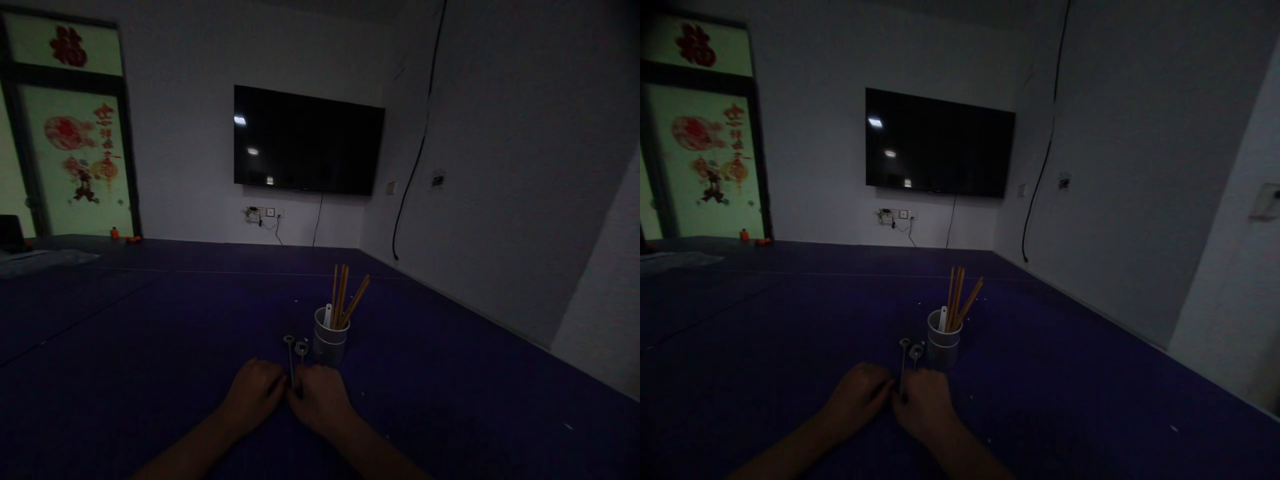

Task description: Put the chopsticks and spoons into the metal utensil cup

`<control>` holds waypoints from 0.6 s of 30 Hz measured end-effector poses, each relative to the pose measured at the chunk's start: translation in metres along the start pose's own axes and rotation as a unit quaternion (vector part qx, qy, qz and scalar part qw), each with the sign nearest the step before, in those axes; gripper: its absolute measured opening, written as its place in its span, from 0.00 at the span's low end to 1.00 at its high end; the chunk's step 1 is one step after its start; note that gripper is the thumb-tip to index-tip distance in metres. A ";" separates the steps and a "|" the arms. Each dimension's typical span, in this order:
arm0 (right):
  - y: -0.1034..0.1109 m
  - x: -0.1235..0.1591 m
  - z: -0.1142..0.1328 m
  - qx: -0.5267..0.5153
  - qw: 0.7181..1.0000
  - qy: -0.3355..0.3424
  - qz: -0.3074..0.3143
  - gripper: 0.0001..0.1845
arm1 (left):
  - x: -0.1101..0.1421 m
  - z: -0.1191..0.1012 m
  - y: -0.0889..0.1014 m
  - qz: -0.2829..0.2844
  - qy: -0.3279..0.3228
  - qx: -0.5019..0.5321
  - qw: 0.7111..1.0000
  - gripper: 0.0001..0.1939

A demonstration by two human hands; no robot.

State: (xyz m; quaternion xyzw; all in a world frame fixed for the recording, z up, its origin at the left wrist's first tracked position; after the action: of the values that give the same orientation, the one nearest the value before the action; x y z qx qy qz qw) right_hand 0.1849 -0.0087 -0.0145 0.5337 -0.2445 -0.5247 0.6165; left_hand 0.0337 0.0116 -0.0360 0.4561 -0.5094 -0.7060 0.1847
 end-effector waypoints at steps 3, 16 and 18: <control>0.001 0.000 0.002 0.011 1.000 -0.001 0.010 0.12 | 0.000 0.000 0.000 0.004 0.007 -0.006 1.000 0.13; -0.002 0.000 0.002 0.040 0.999 -0.004 -0.008 0.11 | 0.000 -0.001 0.002 -0.008 -0.006 -0.014 1.000 0.13; -0.003 0.000 0.001 0.040 0.999 0.000 -0.009 0.11 | 0.000 -0.001 0.002 -0.013 -0.003 -0.015 1.000 0.13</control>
State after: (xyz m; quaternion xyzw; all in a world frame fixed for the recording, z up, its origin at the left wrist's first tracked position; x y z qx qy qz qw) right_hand 0.1828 -0.0087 -0.0165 0.5597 -0.2609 -0.5200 0.5902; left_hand 0.0345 0.0105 -0.0343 0.4578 -0.4932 -0.7174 0.1803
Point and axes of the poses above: each hand's wrist, its own x-axis away from the middle knuckle, its own y-axis out of the back of the hand, z = x × y, the point moved 1 cm from there along -x, towards the middle knuckle, and after that the axes turned 13 degrees about -x, right-handed, at the moved point
